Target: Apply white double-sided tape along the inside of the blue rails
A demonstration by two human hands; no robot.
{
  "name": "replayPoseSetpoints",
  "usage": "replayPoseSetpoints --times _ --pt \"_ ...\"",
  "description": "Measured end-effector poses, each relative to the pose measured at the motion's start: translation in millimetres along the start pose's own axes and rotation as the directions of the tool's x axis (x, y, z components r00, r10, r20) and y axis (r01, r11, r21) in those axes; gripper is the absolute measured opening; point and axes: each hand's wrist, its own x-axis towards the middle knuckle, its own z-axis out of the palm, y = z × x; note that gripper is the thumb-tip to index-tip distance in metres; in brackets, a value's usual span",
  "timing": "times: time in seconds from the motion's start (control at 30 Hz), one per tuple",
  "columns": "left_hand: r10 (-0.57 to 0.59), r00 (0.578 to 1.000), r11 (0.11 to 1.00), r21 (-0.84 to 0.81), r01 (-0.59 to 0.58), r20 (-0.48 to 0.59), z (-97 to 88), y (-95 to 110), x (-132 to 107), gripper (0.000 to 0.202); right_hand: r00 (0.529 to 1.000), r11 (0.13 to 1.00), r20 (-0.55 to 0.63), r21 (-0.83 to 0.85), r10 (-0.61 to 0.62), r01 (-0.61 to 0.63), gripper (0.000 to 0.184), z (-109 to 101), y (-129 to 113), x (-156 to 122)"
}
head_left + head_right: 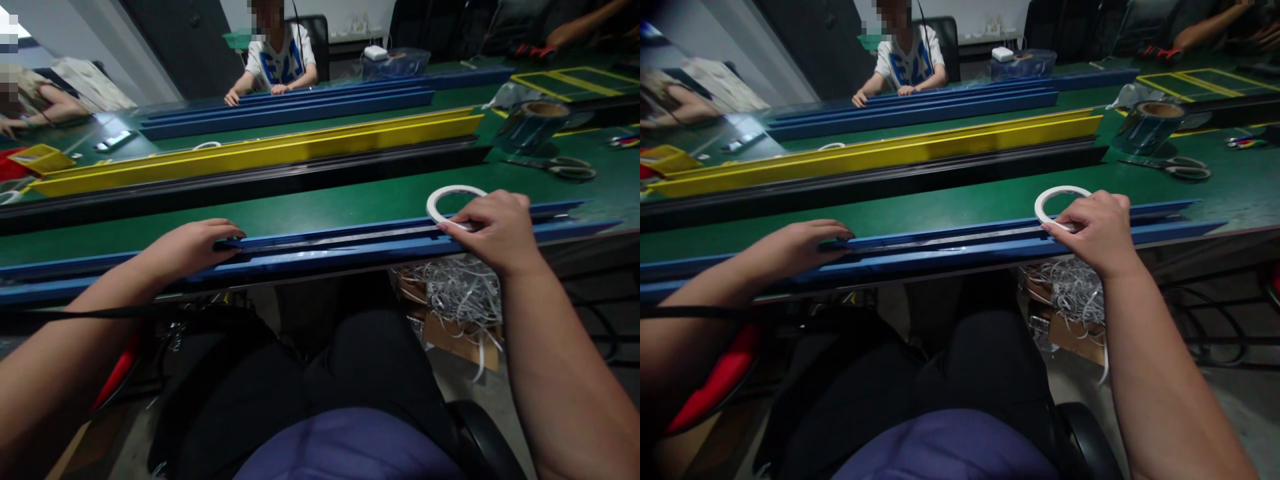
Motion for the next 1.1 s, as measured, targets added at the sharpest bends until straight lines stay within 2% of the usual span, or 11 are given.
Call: replayPoseSetpoints --times 0.17,0.37,0.5,0.67,0.87,1.1 --pt "-0.028 1.0 1.0 -0.008 0.028 0.009 -1.0 10 11 0.049 1.0 1.0 -0.025 0.0 -0.015 0.015 0.047 2 -1 -2" --pt "-0.034 0.999 0.998 -0.057 0.035 0.019 -1.6 13 14 0.047 1.0 1.0 -0.027 0.009 0.007 -0.007 0.043 4 0 -3" --pt "0.019 1.0 0.997 -0.075 -0.018 0.011 0.0 11 16 0.044 0.999 0.999 -0.016 -0.01 0.036 -0.036 0.041 4 0 -3" --pt "0.061 0.998 0.995 -0.075 -0.061 -0.003 2.1 12 20 0.04 0.999 1.0 -0.032 0.001 0.016 -0.016 0.043 7 3 -4" --pt "0.064 0.998 0.993 -0.096 -0.064 -0.005 5.1 16 25 0.039 0.998 0.999 -0.055 0.03 -0.025 0.027 0.047 8 5 -5" --pt "0.093 0.996 0.989 -0.114 -0.094 -0.01 7.4 19 30 0.038 0.999 1.0 -0.042 0.001 -0.01 0.01 0.05 7 4 -4"
